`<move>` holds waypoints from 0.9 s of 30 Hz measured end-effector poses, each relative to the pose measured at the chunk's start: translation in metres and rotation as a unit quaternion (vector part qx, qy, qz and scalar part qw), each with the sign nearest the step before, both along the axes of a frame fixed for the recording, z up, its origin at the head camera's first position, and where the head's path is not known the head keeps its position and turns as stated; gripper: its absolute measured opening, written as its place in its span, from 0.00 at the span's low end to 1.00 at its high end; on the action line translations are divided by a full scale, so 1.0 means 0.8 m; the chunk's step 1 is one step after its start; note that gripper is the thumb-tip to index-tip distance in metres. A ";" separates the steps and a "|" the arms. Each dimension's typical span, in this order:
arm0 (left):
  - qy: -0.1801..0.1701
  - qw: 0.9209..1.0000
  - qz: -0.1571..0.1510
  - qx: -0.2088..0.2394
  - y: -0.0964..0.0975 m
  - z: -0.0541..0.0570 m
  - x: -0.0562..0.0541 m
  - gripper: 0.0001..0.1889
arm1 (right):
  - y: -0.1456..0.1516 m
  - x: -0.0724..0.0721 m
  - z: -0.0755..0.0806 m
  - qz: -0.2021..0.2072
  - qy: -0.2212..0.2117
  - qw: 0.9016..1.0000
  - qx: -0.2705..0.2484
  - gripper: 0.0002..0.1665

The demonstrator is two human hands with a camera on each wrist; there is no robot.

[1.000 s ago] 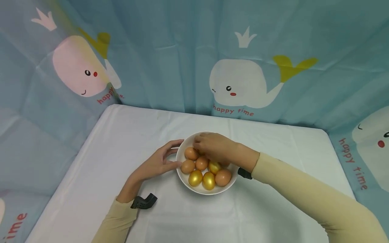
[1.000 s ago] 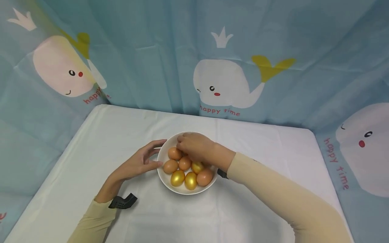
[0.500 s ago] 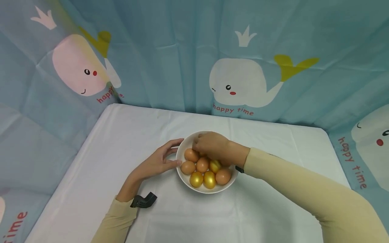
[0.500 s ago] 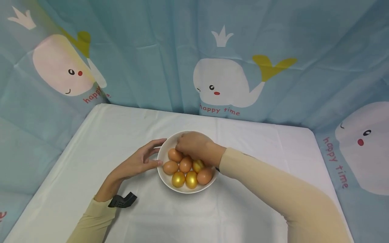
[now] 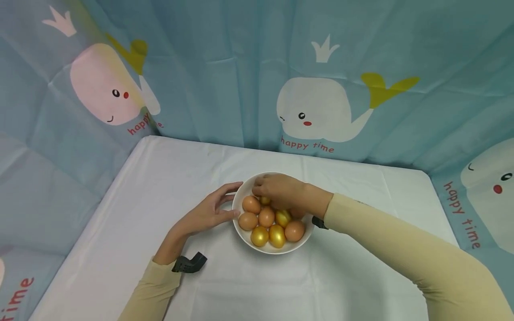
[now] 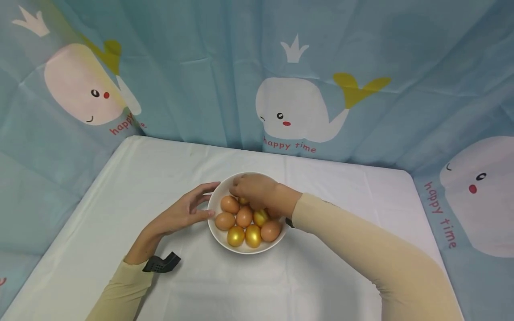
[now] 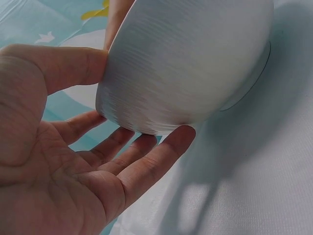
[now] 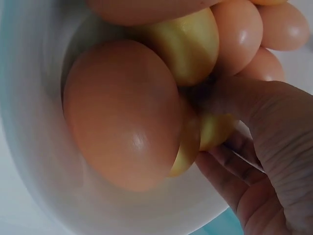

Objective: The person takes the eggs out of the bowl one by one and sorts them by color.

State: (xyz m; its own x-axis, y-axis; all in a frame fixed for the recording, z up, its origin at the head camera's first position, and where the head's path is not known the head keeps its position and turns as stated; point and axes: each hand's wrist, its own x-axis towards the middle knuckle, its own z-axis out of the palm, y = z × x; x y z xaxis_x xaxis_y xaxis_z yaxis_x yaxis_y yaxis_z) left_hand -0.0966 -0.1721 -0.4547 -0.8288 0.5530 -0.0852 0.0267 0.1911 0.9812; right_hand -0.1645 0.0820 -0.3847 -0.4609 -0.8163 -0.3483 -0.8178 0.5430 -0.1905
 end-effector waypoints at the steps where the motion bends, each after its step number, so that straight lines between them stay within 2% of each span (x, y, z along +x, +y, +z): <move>1: 0.001 1.000 -0.002 0.001 0.001 0.000 -0.001 0.40 | 0.000 -0.001 -0.001 0.002 0.003 1.000 -0.004 0.18; 3: 0.001 1.000 -0.003 0.001 0.001 0.001 -0.002 0.40 | 0.001 -0.002 -0.001 -0.002 0.005 1.000 -0.008 0.17; 9: -0.006 1.000 -0.002 0.006 0.005 -0.001 0.000 0.40 | 0.007 -0.004 0.004 -0.018 -0.001 1.000 -0.011 0.23; 16: -0.018 1.000 0.007 0.006 0.012 -0.001 0.000 0.39 | 0.023 0.002 0.016 -0.048 0.009 0.997 -0.053 0.18; 20: -0.024 1.000 0.013 -0.001 0.013 0.000 0.000 0.40 | 0.033 0.004 0.024 -0.079 0.009 0.992 -0.101 0.18; 27: -0.006 1.000 0.002 0.005 0.004 0.000 0.002 0.42 | 0.050 0.011 0.021 -0.124 -0.043 0.973 -0.191 0.21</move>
